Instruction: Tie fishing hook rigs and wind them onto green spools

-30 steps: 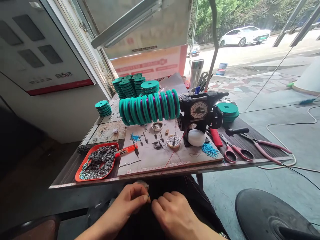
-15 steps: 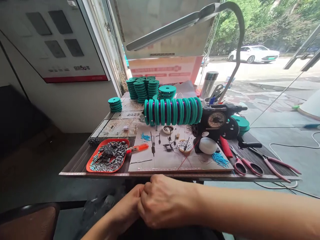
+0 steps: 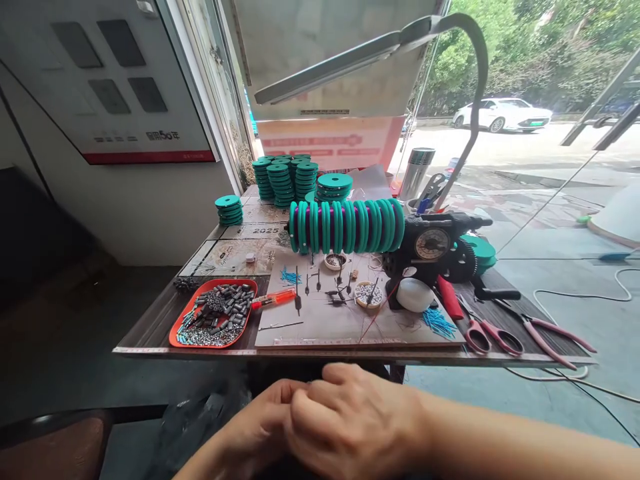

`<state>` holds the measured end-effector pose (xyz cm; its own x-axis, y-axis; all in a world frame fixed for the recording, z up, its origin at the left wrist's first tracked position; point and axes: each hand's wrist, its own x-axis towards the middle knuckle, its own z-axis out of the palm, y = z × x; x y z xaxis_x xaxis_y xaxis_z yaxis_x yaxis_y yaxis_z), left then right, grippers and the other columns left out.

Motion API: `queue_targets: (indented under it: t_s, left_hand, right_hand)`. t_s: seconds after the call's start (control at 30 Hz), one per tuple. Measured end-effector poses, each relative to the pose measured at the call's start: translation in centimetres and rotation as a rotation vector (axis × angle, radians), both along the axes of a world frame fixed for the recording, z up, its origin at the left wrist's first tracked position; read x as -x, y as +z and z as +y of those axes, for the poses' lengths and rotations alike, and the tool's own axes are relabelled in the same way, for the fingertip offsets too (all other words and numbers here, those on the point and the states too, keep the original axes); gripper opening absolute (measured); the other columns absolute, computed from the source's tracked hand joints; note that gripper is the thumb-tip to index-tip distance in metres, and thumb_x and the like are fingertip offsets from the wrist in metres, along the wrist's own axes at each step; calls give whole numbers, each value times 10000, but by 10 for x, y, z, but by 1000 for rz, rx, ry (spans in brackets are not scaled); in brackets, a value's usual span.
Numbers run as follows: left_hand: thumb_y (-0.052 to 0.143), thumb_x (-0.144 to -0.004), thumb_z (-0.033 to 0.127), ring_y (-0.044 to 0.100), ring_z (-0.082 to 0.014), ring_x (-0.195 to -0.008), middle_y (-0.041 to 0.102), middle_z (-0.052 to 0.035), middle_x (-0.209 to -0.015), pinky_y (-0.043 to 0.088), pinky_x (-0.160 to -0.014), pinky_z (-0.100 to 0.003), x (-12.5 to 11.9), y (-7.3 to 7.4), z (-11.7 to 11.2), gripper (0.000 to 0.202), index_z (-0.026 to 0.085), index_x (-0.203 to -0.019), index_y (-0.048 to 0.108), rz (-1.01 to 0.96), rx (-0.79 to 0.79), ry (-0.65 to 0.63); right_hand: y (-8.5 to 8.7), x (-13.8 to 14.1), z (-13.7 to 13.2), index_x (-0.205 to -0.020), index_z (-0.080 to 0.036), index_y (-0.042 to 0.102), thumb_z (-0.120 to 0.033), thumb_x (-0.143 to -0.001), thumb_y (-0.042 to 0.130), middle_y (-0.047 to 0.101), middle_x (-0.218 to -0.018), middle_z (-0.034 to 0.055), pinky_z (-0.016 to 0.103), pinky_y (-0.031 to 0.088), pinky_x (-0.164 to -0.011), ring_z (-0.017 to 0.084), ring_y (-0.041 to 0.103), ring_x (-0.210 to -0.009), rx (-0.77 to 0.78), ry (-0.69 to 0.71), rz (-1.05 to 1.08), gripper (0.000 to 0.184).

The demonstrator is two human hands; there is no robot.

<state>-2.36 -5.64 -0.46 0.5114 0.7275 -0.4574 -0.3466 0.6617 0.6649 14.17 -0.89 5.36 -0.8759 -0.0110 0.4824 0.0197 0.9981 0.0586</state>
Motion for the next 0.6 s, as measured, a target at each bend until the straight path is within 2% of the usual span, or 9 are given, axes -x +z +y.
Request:
queue_targets:
  t_s: [0.1,0.2,0.3,0.43,0.53,0.6]
  left_hand:
    - [697,-570,212,248,-30,-437,426,36,-524,133,-467,-209,-2,4,4,181,108,-619,557,8,9,-24]
    - [722,-560,224,261,-23,-427,491,13,-571,114,-451,-207,-5,8,11,196,98,-602,577,16,25,-86]
    - [721,-555,234,248,-24,-413,442,37,-510,99,-447,-210,-10,13,19,195,96,-609,595,45,57,-167]
    - [703,-552,254,226,-34,-424,376,59,-471,96,-454,-215,-14,18,26,199,105,-624,591,119,101,-225]
    - [686,-555,276,208,-39,-428,363,64,-473,97,-460,-223,-12,18,28,210,115,-606,561,205,74,-213]
    - [680,-557,285,223,-42,-430,425,44,-505,107,-462,-229,-8,18,26,216,122,-593,544,285,8,-181]
  right_hand:
    - [-11,-25,-24,-895,-98,578,-44,-936,231,493,-567,-4,301,276,-481,119,391,-451,24,-146,-18,353]
    - [-33,-48,-33,-887,-103,568,-44,-939,193,513,-560,5,298,291,-477,118,410,-441,79,-223,-44,383]
    - [-55,-60,-26,-921,-83,555,-77,-947,174,519,-571,22,303,267,-459,136,414,-454,101,-249,-15,381]
    - [-77,-57,-14,-936,-76,555,-45,-913,236,509,-578,11,313,258,-466,144,412,-455,65,-249,-5,321]
    - [-79,-49,-17,-862,-104,559,-32,-841,331,487,-576,0,314,251,-465,145,392,-443,72,-246,-54,239]
    - [-69,-43,-23,-815,-122,551,-30,-794,401,473,-567,-9,309,259,-464,141,384,-442,57,-226,-134,178]
